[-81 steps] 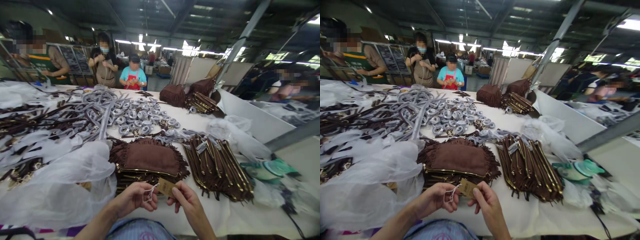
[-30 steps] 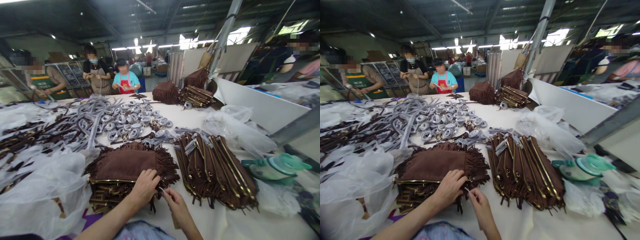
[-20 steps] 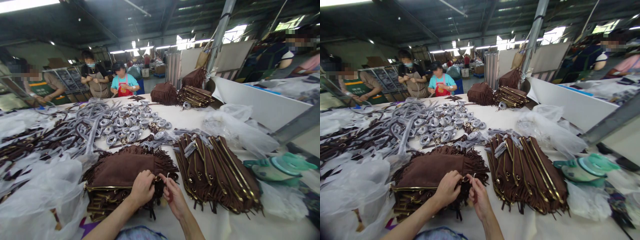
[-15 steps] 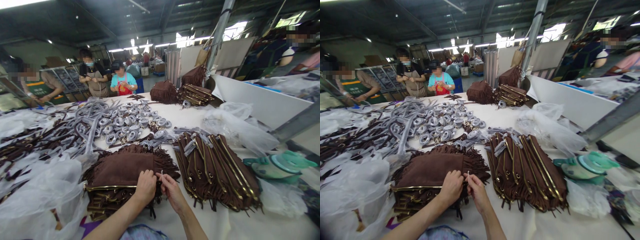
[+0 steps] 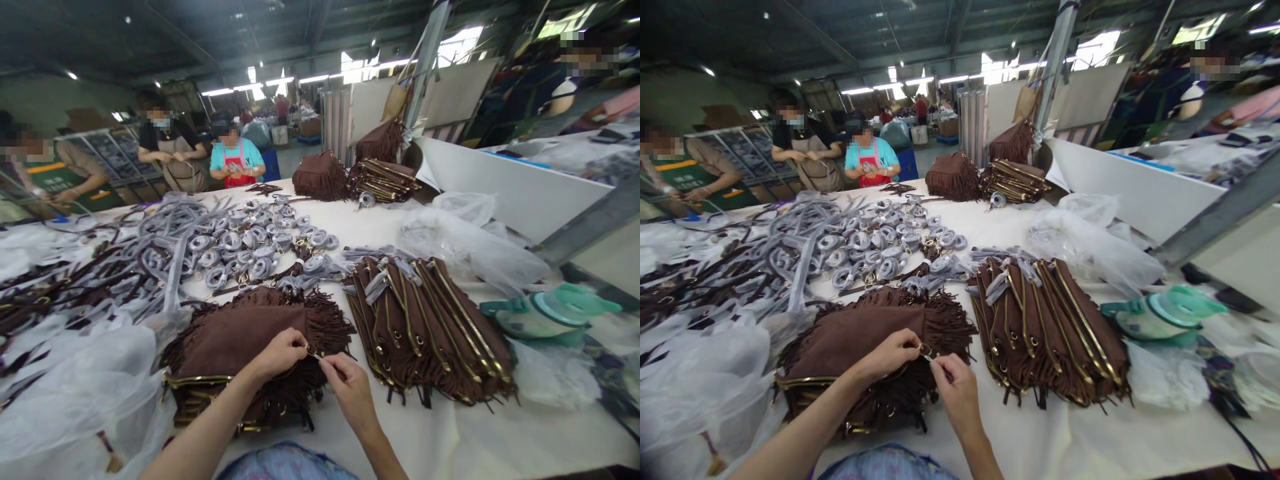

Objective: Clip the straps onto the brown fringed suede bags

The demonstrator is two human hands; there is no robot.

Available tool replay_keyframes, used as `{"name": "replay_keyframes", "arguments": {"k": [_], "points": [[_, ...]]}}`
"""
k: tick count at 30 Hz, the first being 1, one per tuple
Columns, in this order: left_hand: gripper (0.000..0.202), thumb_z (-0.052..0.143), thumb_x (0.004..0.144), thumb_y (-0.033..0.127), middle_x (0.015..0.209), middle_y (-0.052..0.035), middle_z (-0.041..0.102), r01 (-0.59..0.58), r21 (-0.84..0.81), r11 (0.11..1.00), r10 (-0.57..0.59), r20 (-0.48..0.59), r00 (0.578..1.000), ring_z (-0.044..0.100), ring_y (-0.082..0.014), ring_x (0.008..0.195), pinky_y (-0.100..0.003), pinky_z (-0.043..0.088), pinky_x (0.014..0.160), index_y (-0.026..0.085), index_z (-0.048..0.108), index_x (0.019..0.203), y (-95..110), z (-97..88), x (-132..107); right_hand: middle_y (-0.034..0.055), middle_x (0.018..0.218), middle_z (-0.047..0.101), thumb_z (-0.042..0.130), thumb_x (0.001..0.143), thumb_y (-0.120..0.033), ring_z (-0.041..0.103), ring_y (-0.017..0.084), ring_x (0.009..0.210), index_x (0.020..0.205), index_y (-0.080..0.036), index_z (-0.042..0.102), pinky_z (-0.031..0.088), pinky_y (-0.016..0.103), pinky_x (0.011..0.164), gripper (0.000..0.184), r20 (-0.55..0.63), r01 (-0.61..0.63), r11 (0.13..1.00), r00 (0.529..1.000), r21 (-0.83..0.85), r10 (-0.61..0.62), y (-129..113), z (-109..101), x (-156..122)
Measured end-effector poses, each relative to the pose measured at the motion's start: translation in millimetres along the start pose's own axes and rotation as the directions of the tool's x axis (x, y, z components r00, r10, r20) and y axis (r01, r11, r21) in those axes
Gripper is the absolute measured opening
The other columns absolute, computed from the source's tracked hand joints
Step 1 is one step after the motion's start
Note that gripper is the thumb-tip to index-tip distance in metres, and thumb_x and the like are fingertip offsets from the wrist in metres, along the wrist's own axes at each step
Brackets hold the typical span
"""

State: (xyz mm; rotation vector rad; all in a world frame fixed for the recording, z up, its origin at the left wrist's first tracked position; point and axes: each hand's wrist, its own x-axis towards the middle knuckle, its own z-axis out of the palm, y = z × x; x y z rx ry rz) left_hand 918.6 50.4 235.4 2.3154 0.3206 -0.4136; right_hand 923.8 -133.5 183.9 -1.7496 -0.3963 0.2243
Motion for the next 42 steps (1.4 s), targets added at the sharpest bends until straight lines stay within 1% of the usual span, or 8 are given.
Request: {"name": "replay_keyframes", "arguments": {"k": [5, 12, 24, 26, 29, 35, 39, 42], "points": [[0.022, 0.054, 0.066, 0.020, 0.083, -0.0020, 0.064, 0.021, -0.198, 0.980, -0.005, 0.080, 0.997, 0.057, -0.0175, 0.081, -0.026, 0.044, 0.074, 0.014, 0.065, 0.084, -10, -4.8, 0, 0.0009, 0.070, 0.061, 0.052, 0.092, -0.029, 0.058, 0.015, 0.067, 0.072, -0.022, 0.069, 0.035, 0.026, 0.064, 0.027, 0.013, 0.072, 0.936, 0.997, -0.345, -0.071, -7, 11, 7], [0.023, 0.055, 0.062, 0.021, 0.077, 0.0003, 0.061, 0.022, -0.303, 0.953, 0.008, 0.099, 0.995, 0.054, -0.0165, 0.075, -0.026, 0.041, 0.070, 0.014, 0.064, 0.082, -14, -5.5, 2, 0.0004, 0.067, 0.061, 0.050, 0.090, -0.025, 0.056, 0.014, 0.063, 0.068, -0.022, 0.066, 0.031, 0.027, 0.059, 0.028, -0.004, 0.050, 0.901, 0.998, -0.431, -0.057, -10, 23, 9], [0.019, 0.059, 0.064, 0.021, 0.081, -0.0006, 0.061, -0.034, -0.255, 0.966, 0.052, 0.064, 0.997, 0.056, -0.0184, 0.080, -0.027, 0.042, 0.074, 0.015, 0.065, 0.081, -14, -1.8, 0, 0.0013, 0.070, 0.065, 0.049, 0.090, -0.022, 0.059, 0.015, 0.066, 0.071, -0.021, 0.068, 0.036, 0.025, 0.062, 0.027, 0.020, 0.016, 0.939, 1.000, -0.344, -0.009, -9, 33, 13], [0.014, 0.056, 0.072, 0.024, 0.084, -0.0023, 0.062, -0.073, -0.175, 0.982, 0.078, 0.025, 0.997, 0.057, -0.0189, 0.083, -0.027, 0.042, 0.076, 0.016, 0.065, 0.078, -11, -0.2, 0, 0.0020, 0.070, 0.065, 0.048, 0.091, -0.024, 0.059, 0.016, 0.067, 0.070, -0.020, 0.068, 0.037, 0.026, 0.063, 0.029, 0.020, 0.011, 0.947, 1.000, -0.322, -0.005, -7, 33, 14], [0.022, 0.049, 0.082, 0.025, 0.076, -0.0024, 0.060, -0.131, -0.013, 0.991, 0.130, -0.060, 0.990, 0.057, -0.0178, 0.078, -0.027, 0.041, 0.072, 0.017, 0.061, 0.066, -6, 5.3, 1, 0.0027, 0.070, 0.066, 0.047, 0.092, -0.028, 0.060, 0.017, 0.067, 0.068, -0.020, 0.068, 0.038, 0.026, 0.064, 0.032, 0.013, 0.004, 0.958, 1.000, -0.285, 0.000, -5, 34, 14], [0.022, 0.046, 0.084, 0.015, 0.075, -0.0024, 0.054, -0.154, 0.251, 0.956, 0.203, -0.183, 0.962, 0.052, -0.0159, 0.070, -0.025, 0.037, 0.066, 0.019, 0.052, 0.064, 1, 19.4, 1, 0.0031, 0.070, 0.068, 0.048, 0.091, -0.034, 0.060, 0.017, 0.065, 0.068, -0.020, 0.068, 0.043, 0.026, 0.063, 0.033, 0.006, -0.024, 0.980, 1.000, -0.197, 0.026, 1, 30, 13], [0.025, 0.042, 0.090, 0.022, 0.073, -0.0016, 0.054, -0.274, 0.069, 0.959, 0.282, -0.301, 0.911, 0.051, -0.0159, 0.071, -0.026, 0.038, 0.067, 0.020, 0.049, 0.067, 6, 8.9, -1, 0.0017, 0.070, 0.066, 0.054, 0.089, -0.043, 0.058, 0.016, 0.058, 0.084, -0.019, 0.067, 0.044, 0.026, 0.057, 0.028, -0.045, -0.083, 0.994, 0.996, -0.072, 0.080, 2, 15, 14], [0.026, 0.043, 0.090, 0.027, 0.068, -0.0002, 0.053, -0.317, -0.096, 0.943, 0.273, -0.318, 0.908, 0.050, -0.0152, 0.068, -0.025, 0.038, 0.065, 0.020, 0.049, 0.066, 16, -3.5, -3, 0.0016, 0.077, 0.061, 0.050, 0.092, -0.045, 0.055, 0.014, 0.055, 0.086, -0.019, 0.066, 0.045, 0.026, 0.057, 0.031, -0.031, -0.062, 0.996, 0.997, 0.057, 0.064, -3, 6, 21]]}}
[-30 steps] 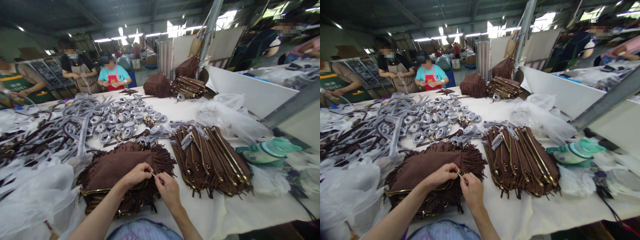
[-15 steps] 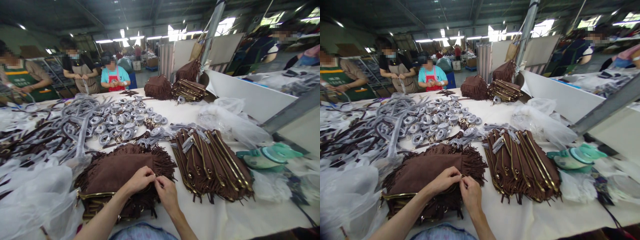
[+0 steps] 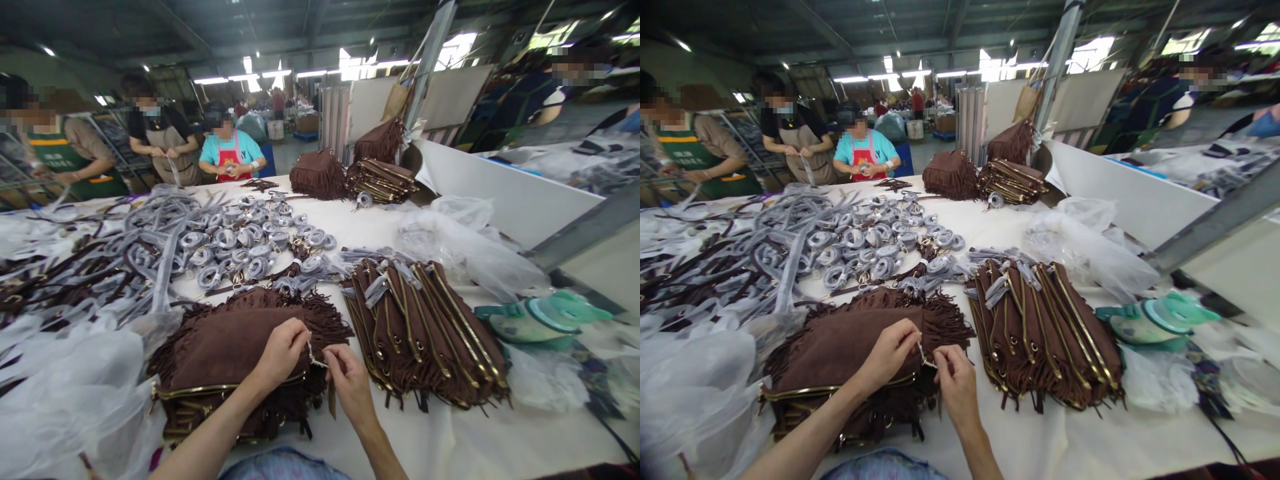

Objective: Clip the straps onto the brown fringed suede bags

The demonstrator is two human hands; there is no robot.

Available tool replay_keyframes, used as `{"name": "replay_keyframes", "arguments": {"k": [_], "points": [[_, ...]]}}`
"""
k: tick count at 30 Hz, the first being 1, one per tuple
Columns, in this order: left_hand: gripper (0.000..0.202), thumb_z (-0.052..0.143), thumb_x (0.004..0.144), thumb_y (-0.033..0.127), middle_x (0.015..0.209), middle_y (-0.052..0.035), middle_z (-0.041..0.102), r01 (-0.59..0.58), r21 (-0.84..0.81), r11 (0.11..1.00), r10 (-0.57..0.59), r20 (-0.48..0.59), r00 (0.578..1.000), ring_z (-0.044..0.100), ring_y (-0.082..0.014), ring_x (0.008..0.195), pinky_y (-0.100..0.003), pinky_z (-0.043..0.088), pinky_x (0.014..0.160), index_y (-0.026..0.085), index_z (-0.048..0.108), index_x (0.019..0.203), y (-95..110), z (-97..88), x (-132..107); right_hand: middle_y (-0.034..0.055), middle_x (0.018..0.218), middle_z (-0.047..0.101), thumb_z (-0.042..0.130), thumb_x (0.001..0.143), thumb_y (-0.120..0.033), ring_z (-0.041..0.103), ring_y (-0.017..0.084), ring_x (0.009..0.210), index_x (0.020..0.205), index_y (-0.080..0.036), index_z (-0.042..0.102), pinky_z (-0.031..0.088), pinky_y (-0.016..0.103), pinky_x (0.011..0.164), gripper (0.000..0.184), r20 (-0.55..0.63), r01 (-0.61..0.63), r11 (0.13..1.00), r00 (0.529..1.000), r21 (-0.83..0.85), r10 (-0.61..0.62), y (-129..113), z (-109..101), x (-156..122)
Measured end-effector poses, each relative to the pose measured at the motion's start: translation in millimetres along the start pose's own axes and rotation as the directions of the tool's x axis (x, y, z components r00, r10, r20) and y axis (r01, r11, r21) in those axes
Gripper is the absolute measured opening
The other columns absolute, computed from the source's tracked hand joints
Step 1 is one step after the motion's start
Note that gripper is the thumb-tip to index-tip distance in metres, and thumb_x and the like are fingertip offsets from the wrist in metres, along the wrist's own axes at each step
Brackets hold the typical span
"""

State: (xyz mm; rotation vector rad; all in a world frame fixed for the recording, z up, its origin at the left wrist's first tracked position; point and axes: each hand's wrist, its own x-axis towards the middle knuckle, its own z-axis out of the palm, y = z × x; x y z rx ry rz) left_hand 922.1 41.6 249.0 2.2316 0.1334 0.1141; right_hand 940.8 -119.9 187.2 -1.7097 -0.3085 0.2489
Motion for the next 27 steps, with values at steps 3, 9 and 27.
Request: {"name": "replay_keyframes", "arguments": {"k": [3, 9, 27], "points": [[0.024, 0.045, 0.088, 0.025, 0.067, 0.0004, 0.053, -0.006, -0.067, 0.998, 0.006, 0.007, 1.000, 0.050, -0.0144, 0.067, -0.025, 0.037, 0.065, 0.019, 0.051, 0.065, 9, -1.7, 5, 0.0033, 0.088, 0.062, 0.052, 0.092, -0.040, 0.056, 0.013, 0.059, 0.087, -0.020, 0.068, 0.044, 0.026, 0.057, 0.025, 0.105, 0.073, 0.997, 0.992, 0.025, -0.075, -8, -1, 11], [0.023, 0.047, 0.087, 0.031, 0.068, 0.0002, 0.057, 0.101, -0.278, 0.955, -0.097, 0.030, 0.995, 0.052, -0.0140, 0.064, -0.025, 0.041, 0.063, 0.017, 0.057, 0.071, -2, 8.0, 7, 0.0016, 0.077, 0.062, 0.056, 0.090, -0.034, 0.057, 0.017, 0.074, 0.073, -0.021, 0.065, 0.042, 0.027, 0.069, 0.024, 0.090, 0.146, 0.989, 0.986, -0.029, -0.143, -9, 2, 21], [0.012, 0.056, 0.070, 0.016, 0.063, 0.0016, 0.055, 0.152, -0.274, 0.950, -0.147, 0.040, 0.988, 0.047, -0.0137, 0.065, -0.025, 0.033, 0.064, 0.017, 0.058, 0.059, -21, 28.2, -7, 0.0003, 0.072, 0.056, 0.056, 0.087, -0.044, 0.052, 0.018, 0.072, 0.068, -0.021, 0.060, 0.038, 0.028, 0.069, 0.031, -0.016, -0.003, 0.999, 1.000, 0.046, 0.004, 13, 7, 13]]}}
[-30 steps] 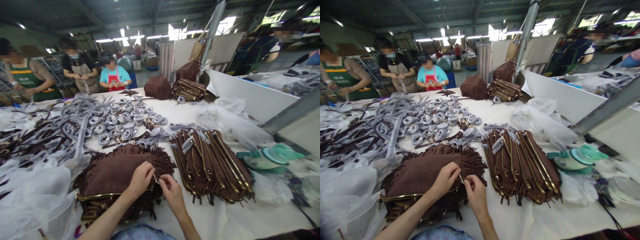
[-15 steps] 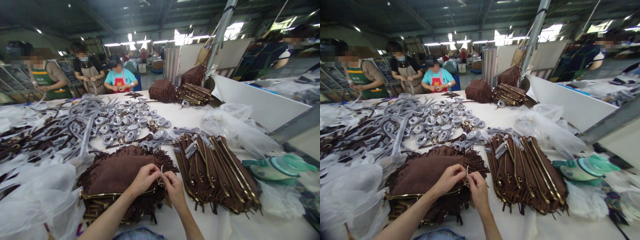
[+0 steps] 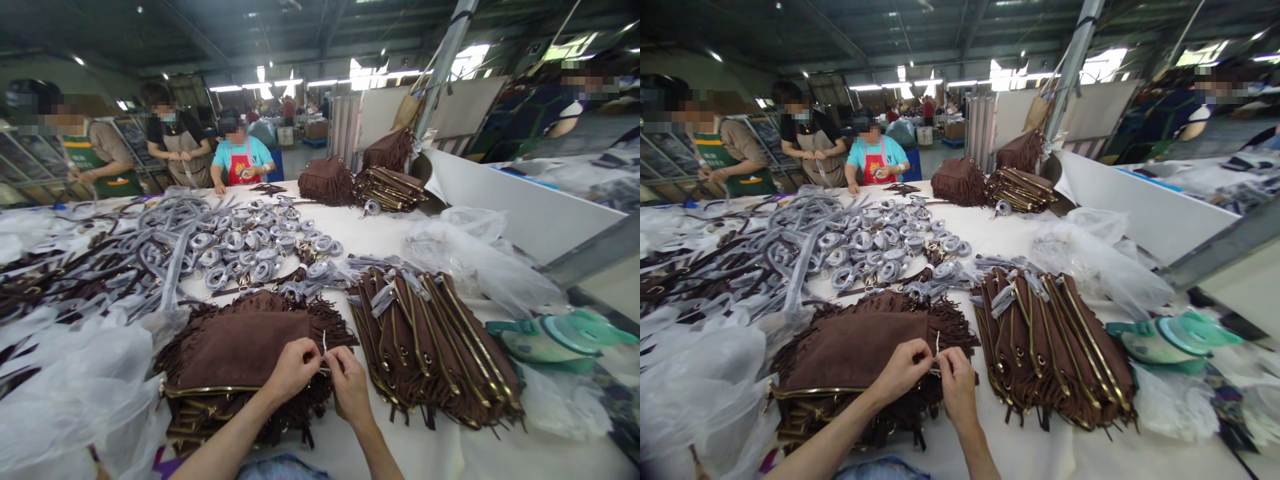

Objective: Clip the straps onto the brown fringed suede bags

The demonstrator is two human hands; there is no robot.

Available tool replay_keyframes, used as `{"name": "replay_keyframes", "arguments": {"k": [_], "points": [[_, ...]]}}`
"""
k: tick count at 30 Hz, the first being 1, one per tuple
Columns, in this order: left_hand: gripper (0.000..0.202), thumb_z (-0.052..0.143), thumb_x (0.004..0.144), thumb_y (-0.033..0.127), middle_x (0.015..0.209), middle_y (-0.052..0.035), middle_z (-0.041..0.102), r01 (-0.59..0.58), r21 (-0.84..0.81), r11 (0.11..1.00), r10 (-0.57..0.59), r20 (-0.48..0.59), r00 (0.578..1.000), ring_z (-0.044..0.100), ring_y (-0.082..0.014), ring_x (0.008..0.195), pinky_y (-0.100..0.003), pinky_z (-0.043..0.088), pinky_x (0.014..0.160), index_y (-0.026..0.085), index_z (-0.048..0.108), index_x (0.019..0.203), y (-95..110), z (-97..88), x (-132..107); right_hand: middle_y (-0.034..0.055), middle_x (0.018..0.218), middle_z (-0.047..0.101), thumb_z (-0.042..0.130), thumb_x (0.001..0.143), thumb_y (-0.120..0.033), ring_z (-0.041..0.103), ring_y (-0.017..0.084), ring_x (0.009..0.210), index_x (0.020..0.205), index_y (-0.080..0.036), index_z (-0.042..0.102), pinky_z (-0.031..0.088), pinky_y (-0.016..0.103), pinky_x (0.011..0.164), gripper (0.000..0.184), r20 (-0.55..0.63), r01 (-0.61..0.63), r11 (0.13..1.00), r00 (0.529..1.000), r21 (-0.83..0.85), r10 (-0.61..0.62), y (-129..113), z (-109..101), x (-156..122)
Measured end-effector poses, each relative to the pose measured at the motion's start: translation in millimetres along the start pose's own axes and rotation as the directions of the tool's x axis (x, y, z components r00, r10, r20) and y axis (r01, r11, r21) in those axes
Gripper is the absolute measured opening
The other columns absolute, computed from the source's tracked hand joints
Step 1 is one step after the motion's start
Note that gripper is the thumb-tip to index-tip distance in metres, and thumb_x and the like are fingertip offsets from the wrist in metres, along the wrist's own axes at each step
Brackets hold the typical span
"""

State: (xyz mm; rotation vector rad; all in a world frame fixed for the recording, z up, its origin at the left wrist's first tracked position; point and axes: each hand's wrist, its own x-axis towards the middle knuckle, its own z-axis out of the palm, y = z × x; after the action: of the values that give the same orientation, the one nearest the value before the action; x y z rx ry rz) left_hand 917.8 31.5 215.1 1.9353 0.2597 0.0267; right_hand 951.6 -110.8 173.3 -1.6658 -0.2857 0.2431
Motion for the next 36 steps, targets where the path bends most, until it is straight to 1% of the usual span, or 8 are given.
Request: {"name": "replay_keyframes", "arguments": {"k": [7, 12, 15, 19, 25, 28, 33, 36], "points": [[0.008, 0.058, 0.063, 0.024, 0.058, 0.0019, 0.057, 0.217, -0.382, 0.898, -0.166, 0.162, 0.973, 0.047, -0.0126, 0.059, -0.024, 0.035, 0.060, 0.017, 0.055, 0.061, -1, -0.3, 10, -0.0045, 0.061, 0.056, 0.065, 0.081, -0.052, 0.050, 0.013, 0.053, 0.080, -0.021, 0.058, 0.040, 0.024, 0.052, 0.032, 0.207, -0.267, 0.911, 0.956, 0.315, 0.209, -2, -6, -7], [0.013, 0.059, 0.062, 0.027, 0.065, -0.0023, 0.065, 0.329, -0.591, 0.736, -0.218, 0.253, 0.942, 0.052, -0.0124, 0.058, -0.025, 0.037, 0.060, 0.018, 0.050, 0.062, -4, -5.4, 14, 0.0016, 0.087, 0.072, 0.082, 0.069, -0.039, 0.068, 0.013, 0.079, 0.086, -0.020, 0.068, 0.054, 0.023, 0.071, 0.029, 0.383, -0.467, 0.411, 0.882, 0.782, 0.273, -4, -11, -14], [0.018, 0.067, 0.063, 0.028, 0.081, -0.0053, 0.072, 0.393, -0.732, 0.557, -0.261, 0.295, 0.919, 0.059, -0.0137, 0.067, -0.025, 0.040, 0.065, 0.017, 0.054, 0.064, -9, -10.2, 13, 0.0068, 0.114, 0.072, 0.089, 0.057, -0.026, 0.066, 0.019, 0.108, 0.101, -0.019, 0.071, 0.054, 0.025, 0.091, 0.048, 0.373, -0.461, 0.313, 0.877, 0.830, 0.302, 0, -9, -16], [0.013, 0.072, 0.066, 0.021, 0.095, -0.0088, 0.075, 0.398, -0.838, 0.373, -0.241, 0.327, 0.914, 0.064, -0.0176, 0.080, -0.030, 0.044, 0.080, 0.015, 0.061, 0.069, -14, -10.4, 10, 0.0029, 0.094, 0.075, 0.090, 0.058, -0.027, 0.072, 0.016, 0.091, 0.096, -0.019, 0.070, 0.059, 0.020, 0.077, 0.043, 0.218, -0.396, 0.466, 0.895, 0.791, 0.389, 3, 6, -14], [0.015, 0.074, 0.066, 0.020, 0.101, -0.0092, 0.073, 0.350, -0.876, 0.331, -0.196, 0.299, 0.934, 0.062, -0.0212, 0.095, -0.030, 0.043, 0.083, 0.016, 0.060, 0.064, -15, -8.5, 5, 0.0007, 0.071, 0.067, 0.078, 0.068, -0.051, 0.065, 0.016, 0.060, 0.088, -0.017, 0.068, 0.053, 0.020, 0.043, 0.041, -0.003, -0.289, 0.858, 0.947, 0.425, 0.320, 5, 15, -6], [0.013, 0.074, 0.064, 0.022, 0.106, -0.0103, 0.071, 0.335, -0.831, 0.444, -0.171, 0.288, 0.942, 0.061, -0.0206, 0.088, -0.031, 0.043, 0.081, 0.016, 0.062, 0.065, -12, -6.2, 3, -0.0003, 0.063, 0.061, 0.067, 0.076, -0.049, 0.059, 0.015, 0.053, 0.085, -0.016, 0.069, 0.052, 0.022, 0.041, 0.034, 0.058, -0.232, 0.956, 0.973, 0.180, 0.225, 0, 9, -2], [0.007, 0.063, 0.069, 0.015, 0.085, -0.0052, 0.066, -0.010, -0.269, 0.963, 0.060, 0.180, 0.982, 0.057, -0.0197, 0.084, -0.029, 0.041, 0.079, 0.018, 0.067, 0.065, 6, -8.5, 5, -0.0003, 0.065, 0.059, 0.064, 0.077, -0.042, 0.059, 0.015, 0.052, 0.077, -0.018, 0.067, 0.051, 0.024, 0.041, 0.024, 0.206, -0.219, 0.972, 0.958, 0.087, 0.198, -8, 3, 3], [0.019, 0.051, 0.076, 0.010, 0.073, -0.0033, 0.059, -0.218, 0.152, 0.964, 0.197, 0.144, 0.970, 0.054, -0.0180, 0.074, -0.027, 0.038, 0.070, 0.019, 0.067, 0.070, 33, -24.5, 5, -0.0004, 0.071, 0.061, 0.061, 0.078, -0.045, 0.064, 0.018, 0.059, 0.089, -0.020, 0.063, 0.054, 0.027, 0.046, 0.028, 0.235, -0.282, 0.941, 0.943, 0.186, 0.236, -6, 3, 0]]}}
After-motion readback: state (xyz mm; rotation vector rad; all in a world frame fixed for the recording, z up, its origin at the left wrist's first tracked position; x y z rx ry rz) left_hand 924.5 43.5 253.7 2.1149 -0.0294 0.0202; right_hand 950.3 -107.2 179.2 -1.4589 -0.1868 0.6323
